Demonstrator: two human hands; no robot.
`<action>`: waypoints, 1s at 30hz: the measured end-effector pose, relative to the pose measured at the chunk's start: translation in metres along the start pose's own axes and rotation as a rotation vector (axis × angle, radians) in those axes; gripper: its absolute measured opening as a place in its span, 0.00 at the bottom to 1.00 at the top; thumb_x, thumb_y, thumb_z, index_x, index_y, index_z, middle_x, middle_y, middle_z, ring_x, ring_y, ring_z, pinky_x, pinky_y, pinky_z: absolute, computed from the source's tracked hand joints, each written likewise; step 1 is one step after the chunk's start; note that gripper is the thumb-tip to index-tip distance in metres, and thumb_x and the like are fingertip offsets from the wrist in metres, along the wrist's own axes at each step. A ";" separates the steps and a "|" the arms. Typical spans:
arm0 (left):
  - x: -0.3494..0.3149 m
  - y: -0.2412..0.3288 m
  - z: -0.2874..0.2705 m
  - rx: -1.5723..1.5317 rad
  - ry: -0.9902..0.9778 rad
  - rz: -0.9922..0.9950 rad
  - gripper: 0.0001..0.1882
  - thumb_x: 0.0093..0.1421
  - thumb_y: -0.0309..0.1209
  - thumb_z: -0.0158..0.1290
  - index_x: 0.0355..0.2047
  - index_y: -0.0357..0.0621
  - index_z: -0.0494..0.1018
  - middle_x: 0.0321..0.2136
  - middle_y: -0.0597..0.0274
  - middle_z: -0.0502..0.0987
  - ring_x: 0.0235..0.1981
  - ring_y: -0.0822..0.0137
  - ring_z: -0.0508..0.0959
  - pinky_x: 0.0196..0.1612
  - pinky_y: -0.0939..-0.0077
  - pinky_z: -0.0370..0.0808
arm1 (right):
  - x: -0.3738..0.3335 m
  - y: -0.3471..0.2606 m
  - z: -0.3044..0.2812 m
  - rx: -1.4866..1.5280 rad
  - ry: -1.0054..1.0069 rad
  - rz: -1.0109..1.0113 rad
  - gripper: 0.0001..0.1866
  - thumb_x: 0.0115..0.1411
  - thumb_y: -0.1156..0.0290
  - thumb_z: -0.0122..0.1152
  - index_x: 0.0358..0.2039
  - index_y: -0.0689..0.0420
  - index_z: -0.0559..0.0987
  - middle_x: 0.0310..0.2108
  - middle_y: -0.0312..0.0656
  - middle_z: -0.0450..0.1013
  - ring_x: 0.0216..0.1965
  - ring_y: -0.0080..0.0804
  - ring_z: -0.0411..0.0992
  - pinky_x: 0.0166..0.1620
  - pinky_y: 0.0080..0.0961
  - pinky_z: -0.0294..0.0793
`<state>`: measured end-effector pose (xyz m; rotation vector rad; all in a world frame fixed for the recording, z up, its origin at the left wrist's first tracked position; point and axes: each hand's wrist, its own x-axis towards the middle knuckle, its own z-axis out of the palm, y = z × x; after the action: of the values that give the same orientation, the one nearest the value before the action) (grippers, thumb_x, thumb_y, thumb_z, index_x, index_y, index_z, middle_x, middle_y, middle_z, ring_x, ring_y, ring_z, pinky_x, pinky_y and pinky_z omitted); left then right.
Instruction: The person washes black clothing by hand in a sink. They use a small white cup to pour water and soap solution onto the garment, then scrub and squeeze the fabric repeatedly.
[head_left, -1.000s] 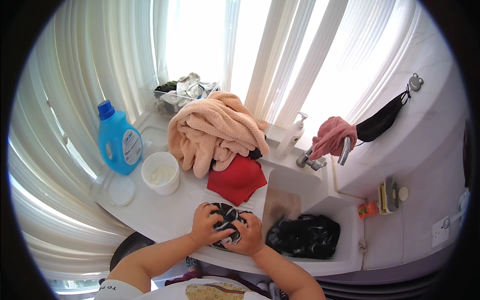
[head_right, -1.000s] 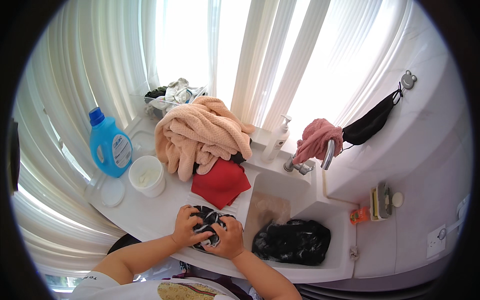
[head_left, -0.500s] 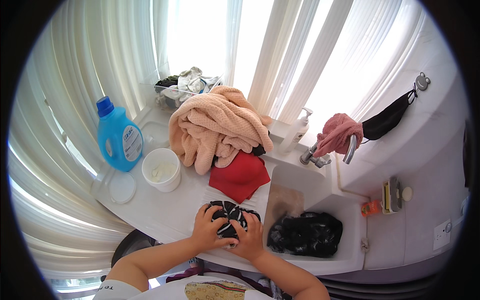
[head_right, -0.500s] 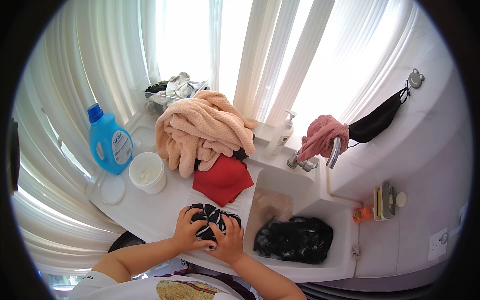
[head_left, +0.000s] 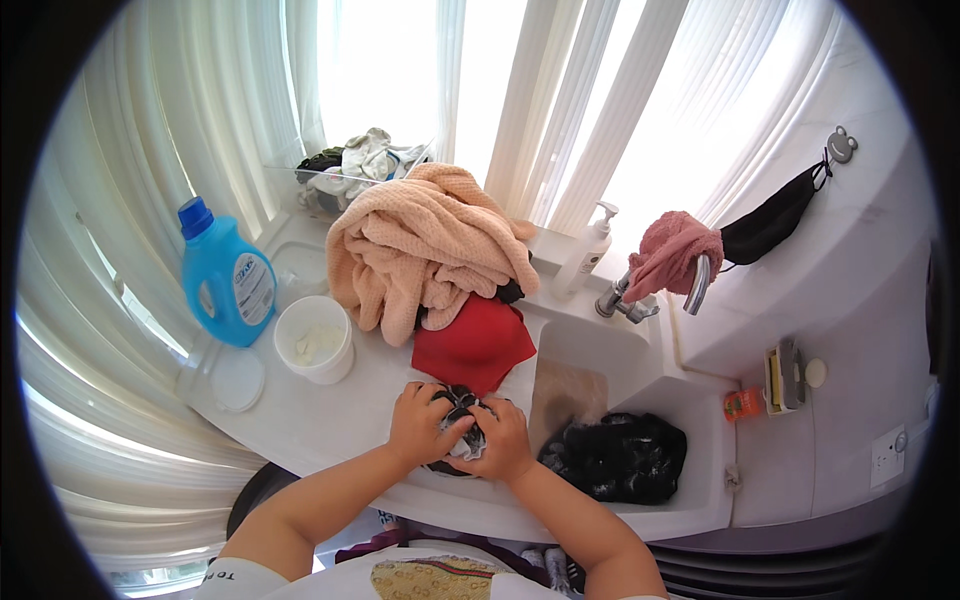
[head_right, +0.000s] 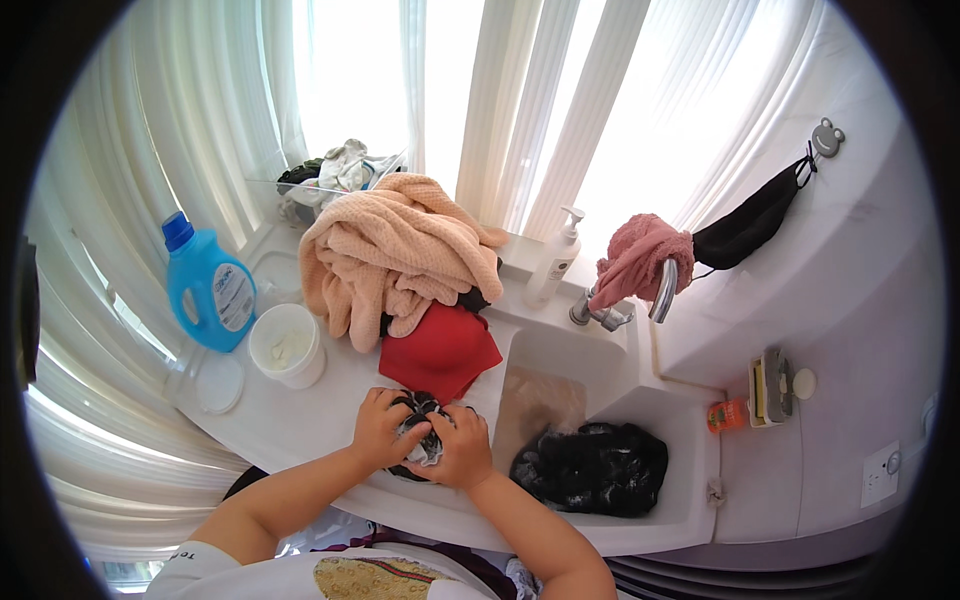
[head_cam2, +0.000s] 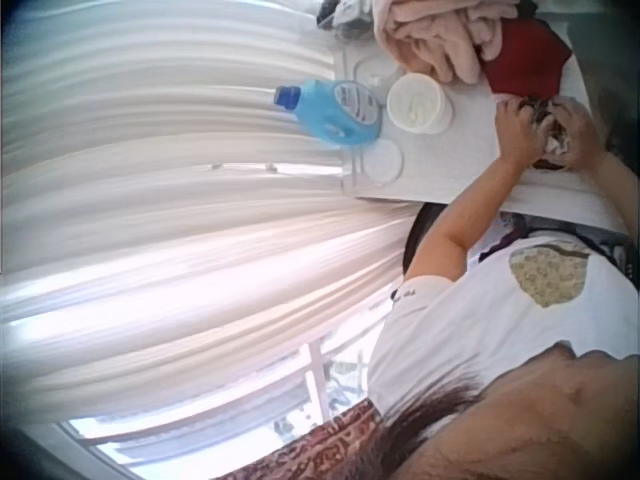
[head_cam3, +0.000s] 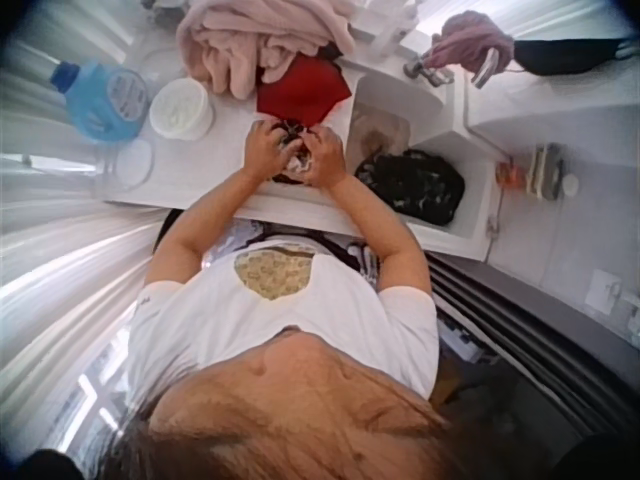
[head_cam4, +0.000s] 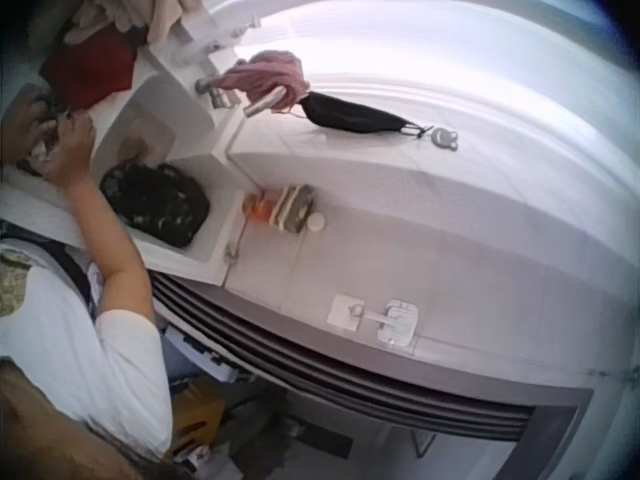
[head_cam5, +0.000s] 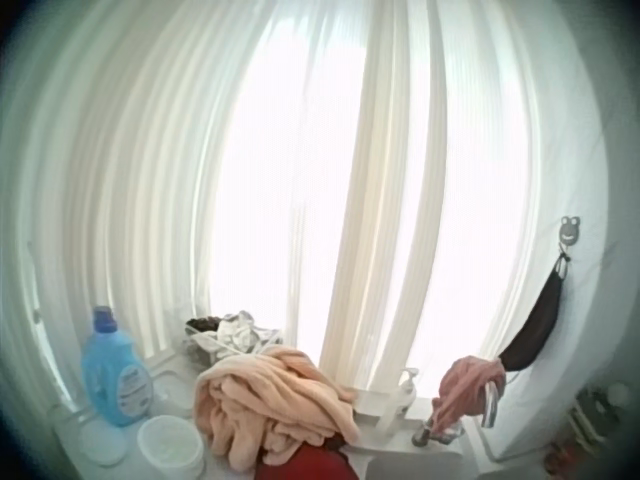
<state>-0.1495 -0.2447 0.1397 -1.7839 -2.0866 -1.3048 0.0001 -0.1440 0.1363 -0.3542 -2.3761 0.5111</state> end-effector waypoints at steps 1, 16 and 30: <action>0.001 0.000 0.001 0.008 0.001 -0.018 0.15 0.49 0.40 0.63 0.28 0.43 0.76 0.35 0.53 0.74 0.38 0.50 0.71 0.41 0.58 0.69 | 0.001 0.000 0.000 0.012 -0.003 0.009 0.39 0.34 0.43 0.73 0.45 0.55 0.77 0.43 0.47 0.69 0.44 0.47 0.69 0.45 0.42 0.66; -0.012 0.007 -0.047 -0.959 0.112 -1.058 0.18 0.59 0.43 0.61 0.33 0.37 0.77 0.23 0.68 0.74 0.22 0.77 0.72 0.25 0.80 0.70 | 0.007 -0.025 -0.015 0.416 0.162 0.339 0.21 0.48 0.64 0.73 0.41 0.58 0.80 0.40 0.44 0.76 0.43 0.37 0.75 0.49 0.29 0.72; -0.039 -0.040 -0.091 -0.885 0.427 -1.209 0.24 0.60 0.49 0.57 0.39 0.39 0.72 0.35 0.60 0.77 0.30 0.70 0.76 0.35 0.76 0.72 | 0.003 -0.036 0.009 0.138 0.053 0.322 0.23 0.42 0.59 0.76 0.39 0.55 0.81 0.43 0.45 0.73 0.47 0.43 0.71 0.51 0.35 0.70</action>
<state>-0.2106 -0.3308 0.1530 0.0746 -2.4622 -2.8271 -0.0120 -0.1777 0.1477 -0.6836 -2.2275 0.7988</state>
